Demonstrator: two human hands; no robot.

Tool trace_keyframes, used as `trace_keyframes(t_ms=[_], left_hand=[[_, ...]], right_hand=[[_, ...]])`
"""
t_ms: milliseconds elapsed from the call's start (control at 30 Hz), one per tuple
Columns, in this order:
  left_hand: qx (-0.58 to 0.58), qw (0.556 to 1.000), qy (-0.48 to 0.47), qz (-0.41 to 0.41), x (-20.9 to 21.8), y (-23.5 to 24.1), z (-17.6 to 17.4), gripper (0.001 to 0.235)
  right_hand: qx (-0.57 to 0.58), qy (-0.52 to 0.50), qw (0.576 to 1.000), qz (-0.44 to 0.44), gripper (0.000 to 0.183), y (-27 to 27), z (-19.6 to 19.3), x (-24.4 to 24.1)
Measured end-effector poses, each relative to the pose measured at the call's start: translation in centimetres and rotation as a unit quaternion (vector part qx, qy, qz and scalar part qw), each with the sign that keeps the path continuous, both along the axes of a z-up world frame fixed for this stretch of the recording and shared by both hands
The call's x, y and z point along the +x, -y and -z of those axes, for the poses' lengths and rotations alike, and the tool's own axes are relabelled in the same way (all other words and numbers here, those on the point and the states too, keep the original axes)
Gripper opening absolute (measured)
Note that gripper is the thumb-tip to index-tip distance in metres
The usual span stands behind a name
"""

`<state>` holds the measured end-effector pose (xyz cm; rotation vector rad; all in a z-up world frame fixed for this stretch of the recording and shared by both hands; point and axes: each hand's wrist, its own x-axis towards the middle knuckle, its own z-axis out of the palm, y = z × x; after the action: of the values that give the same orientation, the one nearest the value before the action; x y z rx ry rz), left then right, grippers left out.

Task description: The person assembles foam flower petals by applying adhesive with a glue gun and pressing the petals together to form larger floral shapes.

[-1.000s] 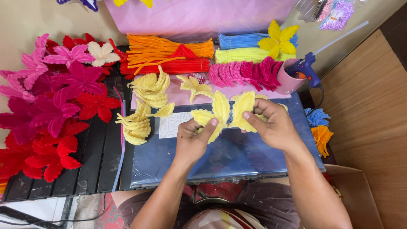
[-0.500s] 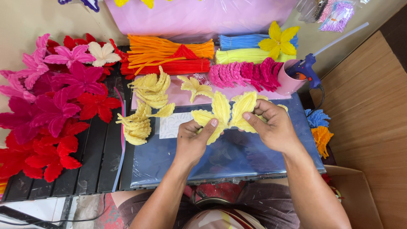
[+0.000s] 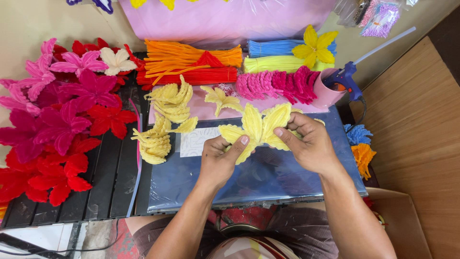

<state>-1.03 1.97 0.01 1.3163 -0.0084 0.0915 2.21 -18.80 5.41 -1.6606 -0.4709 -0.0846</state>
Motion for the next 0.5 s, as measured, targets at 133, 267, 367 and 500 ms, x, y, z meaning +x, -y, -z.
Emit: trace_keyframes(t_ms=[133,267,367,500], left_hand=[[-0.003,1.0,0.002,0.003,0.1,0.2,0.0,0.024],[-0.001,1.0,0.009,0.006,0.8,-0.1,2.7,0.025],[-0.003,1.0,0.012,0.006,0.0,0.4,-1.0,0.025],[-0.001,1.0,0.021,0.007,0.2,0.2,-0.6,0.024]], right_hand=[[0.002,0.0,1.0,0.002,0.008,-0.1,-0.2,-0.2],[0.007,0.007,1.0,0.003,0.007,-0.1,-0.2,-0.3],[0.005,0.017,1.0,0.002,0.006,-0.1,-0.2,-0.3],[0.008,0.023,1.0,0.004,0.005,0.0,0.0,-0.4]])
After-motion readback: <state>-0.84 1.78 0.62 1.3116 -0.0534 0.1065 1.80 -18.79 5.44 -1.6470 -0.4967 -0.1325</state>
